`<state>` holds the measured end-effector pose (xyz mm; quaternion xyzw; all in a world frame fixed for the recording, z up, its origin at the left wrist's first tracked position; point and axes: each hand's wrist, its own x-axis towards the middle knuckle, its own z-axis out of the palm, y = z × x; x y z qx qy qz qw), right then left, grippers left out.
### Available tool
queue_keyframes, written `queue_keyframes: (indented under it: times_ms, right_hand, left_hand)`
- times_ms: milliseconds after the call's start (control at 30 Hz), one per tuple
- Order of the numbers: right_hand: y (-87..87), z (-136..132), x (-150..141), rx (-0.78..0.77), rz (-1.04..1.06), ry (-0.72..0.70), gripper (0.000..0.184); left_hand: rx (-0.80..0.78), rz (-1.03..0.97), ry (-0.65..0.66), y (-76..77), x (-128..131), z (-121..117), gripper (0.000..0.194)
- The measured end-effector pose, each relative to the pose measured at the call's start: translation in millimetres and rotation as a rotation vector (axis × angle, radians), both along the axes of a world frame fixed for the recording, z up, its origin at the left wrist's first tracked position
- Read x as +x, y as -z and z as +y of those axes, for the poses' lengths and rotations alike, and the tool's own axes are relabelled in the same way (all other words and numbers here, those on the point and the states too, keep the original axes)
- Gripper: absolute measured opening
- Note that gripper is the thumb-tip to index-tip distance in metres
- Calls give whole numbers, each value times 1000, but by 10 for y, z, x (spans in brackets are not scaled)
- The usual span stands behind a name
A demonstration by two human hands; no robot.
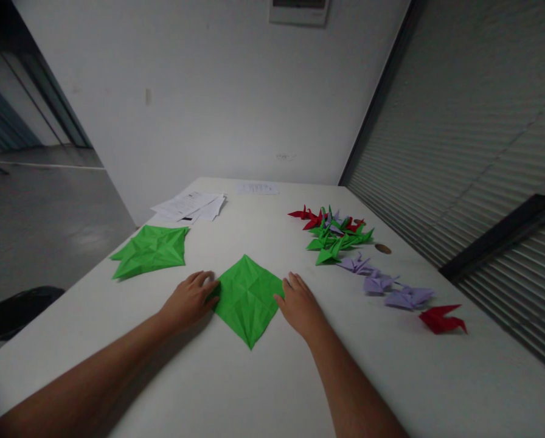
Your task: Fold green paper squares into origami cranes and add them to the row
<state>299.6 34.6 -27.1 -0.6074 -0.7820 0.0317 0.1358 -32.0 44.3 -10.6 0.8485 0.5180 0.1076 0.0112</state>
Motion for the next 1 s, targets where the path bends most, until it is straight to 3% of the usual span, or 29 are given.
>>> queue_keyframes:
  times_ms: [133, 233, 367, 433, 667, 900, 1000]
  right_hand:
    - [-34, -1, 12, 44, 96, -3, 45]
    - [-58, -2, 10, 95, 209, -41, 52]
    - [-39, -11, 3, 49, 329, -101, 68]
    - [-25, -20, 1, 8, 358, -101, 70]
    - [-106, -49, 8, -6, 392, -95, 64]
    - [-173, -72, 12, -3, 401, -178, 82]
    - [-198, -90, -4, -32, 409, -202, 87]
  left_hand:
    - [10, -84, -43, 9, -34, 82, 41]
    - [-5, -235, 13, -35, -91, 174, 47]
    - [-179, -341, 59, -101, -207, 271, 88]
    - [-256, -336, 80, -114, -251, 291, 97]
    - [-269, -373, 64, -105, -250, 294, 85]
    - [-303, -365, 95, -115, -285, 315, 68]
    - [-279, -387, 106, -113, -248, 321, 70]
